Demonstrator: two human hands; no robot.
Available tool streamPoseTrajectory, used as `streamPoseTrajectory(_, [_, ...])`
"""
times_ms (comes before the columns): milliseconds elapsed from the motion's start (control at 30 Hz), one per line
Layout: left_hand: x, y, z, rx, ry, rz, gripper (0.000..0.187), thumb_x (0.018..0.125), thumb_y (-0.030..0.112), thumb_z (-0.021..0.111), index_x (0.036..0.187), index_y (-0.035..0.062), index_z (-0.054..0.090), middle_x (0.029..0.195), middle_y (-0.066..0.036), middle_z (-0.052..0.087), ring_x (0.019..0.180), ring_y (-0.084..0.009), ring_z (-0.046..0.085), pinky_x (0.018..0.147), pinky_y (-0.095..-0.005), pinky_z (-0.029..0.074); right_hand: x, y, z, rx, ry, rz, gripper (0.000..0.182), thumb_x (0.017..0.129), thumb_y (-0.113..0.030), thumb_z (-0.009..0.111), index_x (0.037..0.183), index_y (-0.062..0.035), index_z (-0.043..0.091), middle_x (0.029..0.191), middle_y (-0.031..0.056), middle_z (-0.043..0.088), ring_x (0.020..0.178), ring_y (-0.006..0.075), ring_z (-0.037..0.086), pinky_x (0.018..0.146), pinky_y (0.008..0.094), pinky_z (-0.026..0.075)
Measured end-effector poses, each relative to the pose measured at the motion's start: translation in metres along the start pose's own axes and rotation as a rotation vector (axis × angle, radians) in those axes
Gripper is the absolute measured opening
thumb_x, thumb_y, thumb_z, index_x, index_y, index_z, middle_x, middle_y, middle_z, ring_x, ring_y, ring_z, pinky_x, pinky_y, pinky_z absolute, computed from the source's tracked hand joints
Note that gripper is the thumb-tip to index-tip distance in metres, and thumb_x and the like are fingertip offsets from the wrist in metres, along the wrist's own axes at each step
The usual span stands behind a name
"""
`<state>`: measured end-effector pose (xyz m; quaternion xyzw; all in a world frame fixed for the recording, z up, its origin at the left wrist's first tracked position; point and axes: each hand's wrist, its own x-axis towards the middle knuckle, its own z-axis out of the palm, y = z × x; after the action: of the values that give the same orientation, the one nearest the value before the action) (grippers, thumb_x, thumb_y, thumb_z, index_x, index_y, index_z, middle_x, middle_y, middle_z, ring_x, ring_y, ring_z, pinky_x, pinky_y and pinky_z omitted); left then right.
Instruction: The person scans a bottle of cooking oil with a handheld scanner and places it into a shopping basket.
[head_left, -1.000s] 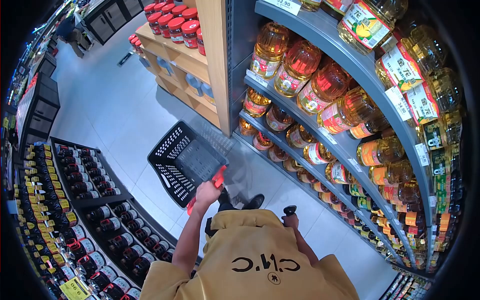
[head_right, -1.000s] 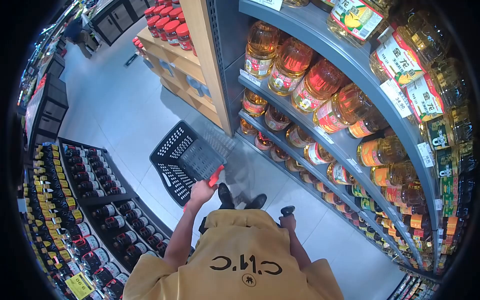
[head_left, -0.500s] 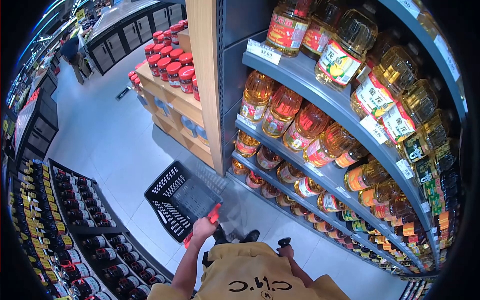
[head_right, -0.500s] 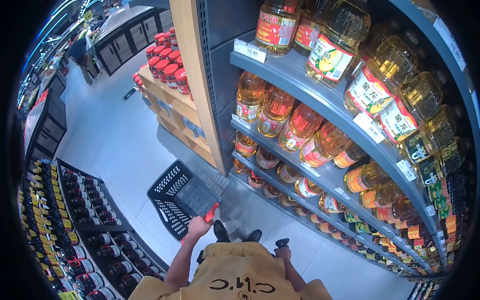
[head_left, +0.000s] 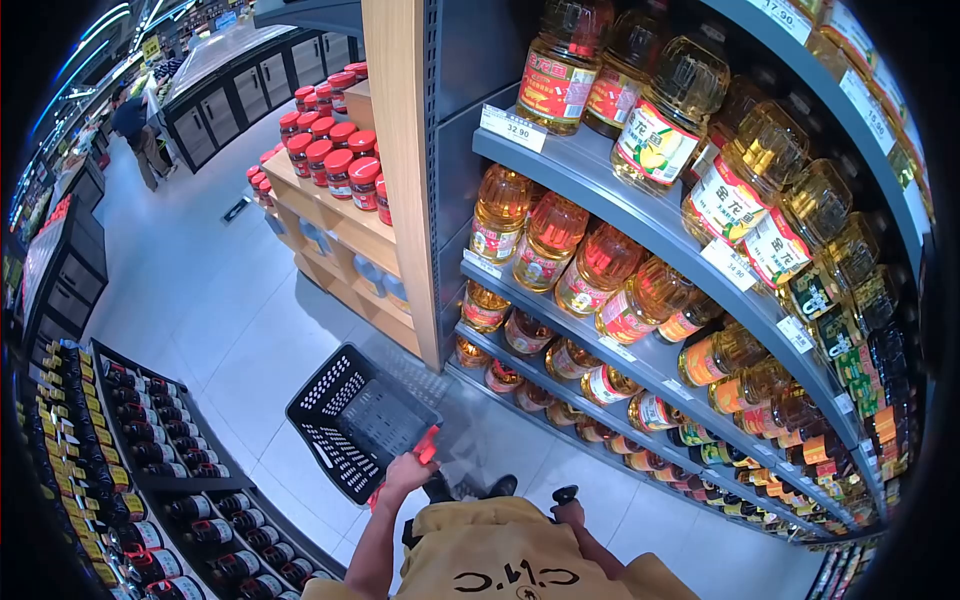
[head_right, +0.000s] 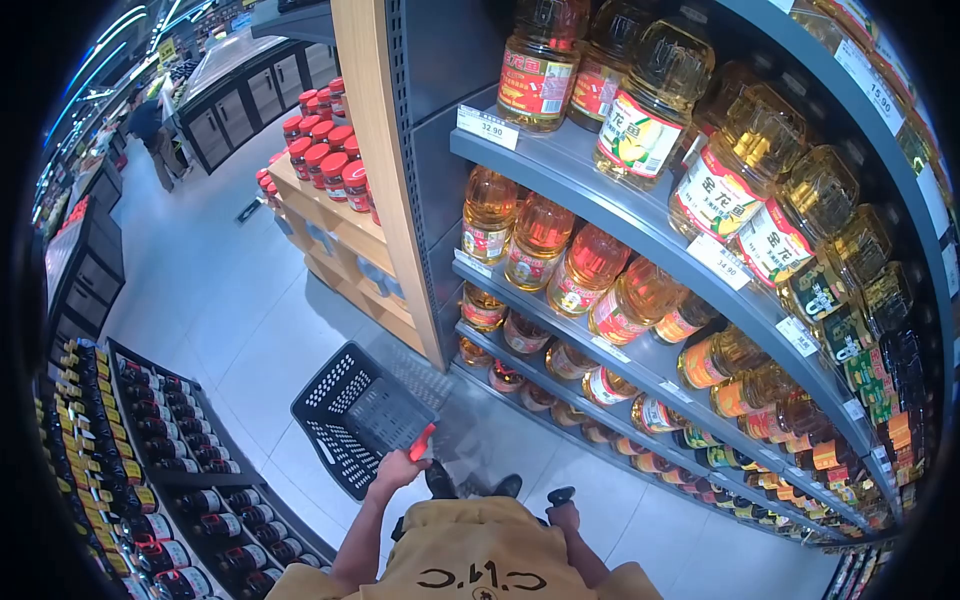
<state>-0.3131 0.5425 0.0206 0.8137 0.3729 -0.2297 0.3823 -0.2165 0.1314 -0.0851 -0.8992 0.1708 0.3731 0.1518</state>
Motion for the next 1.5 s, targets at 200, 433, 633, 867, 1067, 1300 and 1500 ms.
streamPoseTrajectory(200, [0.011,-0.002,-0.009,0.022,-0.091,0.058,0.05,0.08,0.051,0.066,0.079,0.0014,0.071,0.067,-0.01,0.069,0.069,-0.0224,0.071,0.071,-0.0362,0.054,-0.005,-0.003,0.012,-0.002,0.064,0.039,0.048,0.068,-0.027,0.078,0.108,-0.0029,0.068,0.106,0.019,0.07,0.102,0.0335,0.067,0.088,0.0428,0.054])
streamPoseTrajectory(433, [0.02,-0.003,-0.008,-0.165,-0.225,0.076,0.042,0.082,0.042,0.067,0.093,0.0015,0.068,0.07,-0.01,0.069,0.062,-0.0208,0.07,0.066,-0.0352,0.055,-0.019,-0.008,0.023,-0.003,0.034,0.036,0.054,0.071,-0.026,0.071,0.116,0.0002,0.059,0.112,0.022,0.067,0.107,0.0355,0.065,0.092,0.0431,0.052])
streamPoseTrajectory(633, [0.036,-0.022,0.008,-0.396,-0.256,0.073,0.034,0.081,0.034,0.071,0.086,0.0002,0.067,0.065,-0.008,0.068,0.055,-0.017,0.067,0.056,-0.0311,0.053,-0.045,-0.014,0.034,0.011,0.069,0.032,0.053,0.072,-0.026,0.07,0.117,0.0005,0.058,0.112,0.0221,0.067,0.107,0.0363,0.065,0.092,0.0435,0.052])
streamPoseTrajectory(867, [0.029,-0.014,0.002,-0.249,-0.137,0.071,0.039,0.078,0.041,0.072,0.082,0.0025,0.067,0.057,-0.007,0.065,0.053,-0.0183,0.067,0.057,-0.0327,0.054,-0.057,0.002,0.057,0.018,0.095,0.094,0.053,0.07,-0.031,0.078,0.112,-0.0023,0.065,0.112,0.019,0.068,0.106,0.0338,0.065,0.09,0.0426,0.053])
streamPoseTrajectory(1067, [0.035,-0.026,0.012,-0.171,-0.015,0.122,0.036,0.078,0.039,0.073,0.075,0.0031,0.073,0.057,-0.009,0.065,0.05,-0.0175,0.066,0.055,-0.0324,0.054,-0.065,-0.001,0.053,0.05,0.05,0.123,0.055,0.07,-0.033,0.074,0.114,-0.0008,0.064,0.113,0.021,0.067,0.108,0.0348,0.064,0.092,0.0431,0.052])
streamPoseTrajectory(1300, [0.039,-0.03,0.007,0.132,0.141,0.182,0.045,0.078,0.047,0.066,0.082,0.0032,0.073,0.08,-0.021,0.07,0.084,-0.0402,0.068,0.077,-0.046,0.054,-0.045,-0.006,0.05,0.09,0.065,0.041,0.059,0.071,-0.033,0.076,0.116,0.0013,0.06,0.112,0.0221,0.067,0.107,0.0365,0.064,0.091,0.0438,0.052])
streamPoseTrajectory(1500, [0.019,-0.005,-0.022,0.306,0.14,0.136,0.044,0.082,0.044,0.06,0.091,0.0037,0.073,0.09,-0.024,0.069,0.094,-0.0398,0.067,0.086,-0.0463,0.052,-0.032,0.011,0.044,0.131,0.051,0.035,0.058,0.069,-0.032,0.079,0.114,0.0001,0.062,0.111,0.0213,0.068,0.106,0.0358,0.065,0.09,0.0435,0.052])
